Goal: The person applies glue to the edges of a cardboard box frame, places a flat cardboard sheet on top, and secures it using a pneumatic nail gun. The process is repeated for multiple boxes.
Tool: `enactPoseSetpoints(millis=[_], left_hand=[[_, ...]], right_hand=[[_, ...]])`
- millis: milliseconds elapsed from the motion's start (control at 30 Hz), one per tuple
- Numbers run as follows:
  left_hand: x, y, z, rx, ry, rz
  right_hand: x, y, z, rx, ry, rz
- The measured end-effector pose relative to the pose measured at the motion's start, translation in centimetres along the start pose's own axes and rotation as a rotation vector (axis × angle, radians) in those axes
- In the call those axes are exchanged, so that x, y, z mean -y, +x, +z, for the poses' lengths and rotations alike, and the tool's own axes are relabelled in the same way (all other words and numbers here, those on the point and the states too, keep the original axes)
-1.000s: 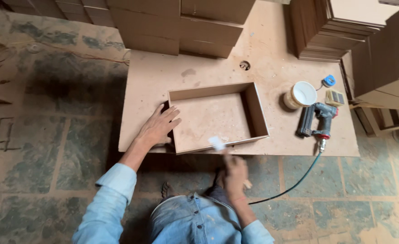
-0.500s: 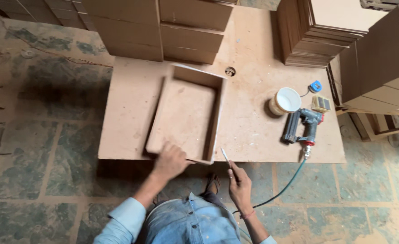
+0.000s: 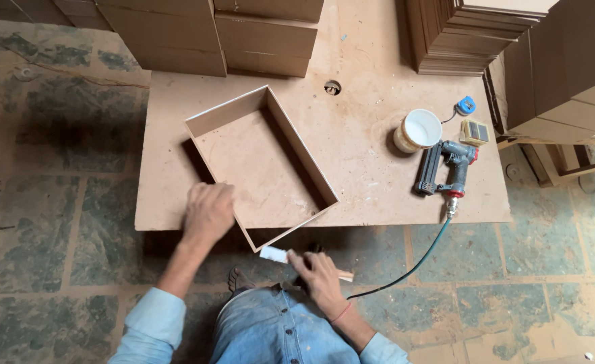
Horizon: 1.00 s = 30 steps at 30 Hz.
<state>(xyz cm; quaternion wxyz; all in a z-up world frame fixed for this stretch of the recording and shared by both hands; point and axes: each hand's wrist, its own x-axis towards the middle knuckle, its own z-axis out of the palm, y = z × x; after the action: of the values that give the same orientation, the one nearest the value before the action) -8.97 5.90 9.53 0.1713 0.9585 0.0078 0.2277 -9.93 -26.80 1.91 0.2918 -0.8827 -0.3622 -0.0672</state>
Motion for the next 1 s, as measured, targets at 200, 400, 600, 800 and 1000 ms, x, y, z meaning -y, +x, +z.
enactPoseSetpoints(millis=[200, 400, 600, 800, 1000], left_hand=[[4.2, 1.1, -3.4, 0.373, 0.122, 0.127], [6.0, 3.3, -1.1, 0.448, 0.087, 0.208], [0.9, 1.0, 4.3, 0.118, 0.048, 0.246], [-9.0, 0.4, 11.1, 0.025, -0.001, 0.155], [-6.0, 0.7, 6.6, -0.104, -0.027, 0.134]], right_hand=[[-2.8, 2.5, -3.2, -0.199, -0.072, 0.232], [5.3, 0.3, -1.2, 0.074, -0.003, -0.100], [0.0, 1.5, -4.6, -0.090, 0.471, 0.605], [-7.2, 2.1, -6.2, -0.374, 0.112, 0.563], [-6.1, 1.9, -1.2, -0.302, -0.110, 0.476]])
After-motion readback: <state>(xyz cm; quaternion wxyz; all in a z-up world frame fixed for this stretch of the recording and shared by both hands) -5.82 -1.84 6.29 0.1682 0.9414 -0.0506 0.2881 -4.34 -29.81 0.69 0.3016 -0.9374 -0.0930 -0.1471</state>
